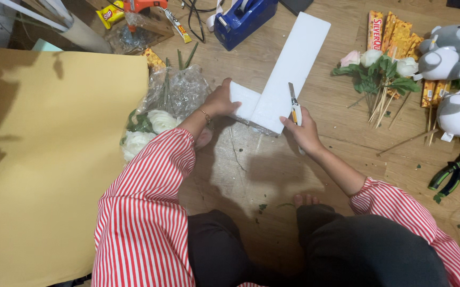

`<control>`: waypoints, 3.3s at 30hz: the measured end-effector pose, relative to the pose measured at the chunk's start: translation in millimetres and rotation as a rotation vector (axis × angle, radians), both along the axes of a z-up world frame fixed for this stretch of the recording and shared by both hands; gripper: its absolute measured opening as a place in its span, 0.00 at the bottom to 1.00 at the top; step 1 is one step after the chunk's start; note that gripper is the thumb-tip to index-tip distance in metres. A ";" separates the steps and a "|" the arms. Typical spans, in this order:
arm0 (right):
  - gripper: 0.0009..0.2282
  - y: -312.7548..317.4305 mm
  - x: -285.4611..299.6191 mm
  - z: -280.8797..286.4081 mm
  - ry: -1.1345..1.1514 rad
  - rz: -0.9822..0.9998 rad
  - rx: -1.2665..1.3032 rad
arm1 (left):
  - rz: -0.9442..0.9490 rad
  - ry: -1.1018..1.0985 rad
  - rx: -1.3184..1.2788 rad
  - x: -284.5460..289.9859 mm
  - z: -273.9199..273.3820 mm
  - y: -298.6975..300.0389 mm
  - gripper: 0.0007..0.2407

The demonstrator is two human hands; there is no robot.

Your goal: The person sits on the floor and uses a utility knife to cut a long white foam block into smaller rectangular pieces. They measure the foam against a stuffed teddy bear before making cuts and separating the sections.

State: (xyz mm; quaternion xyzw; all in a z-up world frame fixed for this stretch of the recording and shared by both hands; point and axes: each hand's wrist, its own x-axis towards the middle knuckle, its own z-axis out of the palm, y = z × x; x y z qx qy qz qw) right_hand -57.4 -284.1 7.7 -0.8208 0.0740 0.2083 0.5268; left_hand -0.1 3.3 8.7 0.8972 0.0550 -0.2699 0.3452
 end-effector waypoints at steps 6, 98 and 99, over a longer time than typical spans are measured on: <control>0.29 4.4 -6.8 9.4 0.001 0.007 0.004 | 0.083 0.060 -0.058 19.6 -45.3 21.1 0.24; 0.14 7.1 -33.7 80.8 -0.361 0.752 -0.850 | -0.183 -0.039 0.377 -78.2 102.9 -65.3 0.54; 0.15 5.9 -34.1 81.4 -0.348 0.756 -0.853 | -0.182 -0.042 0.378 -78.2 103.1 -65.5 0.54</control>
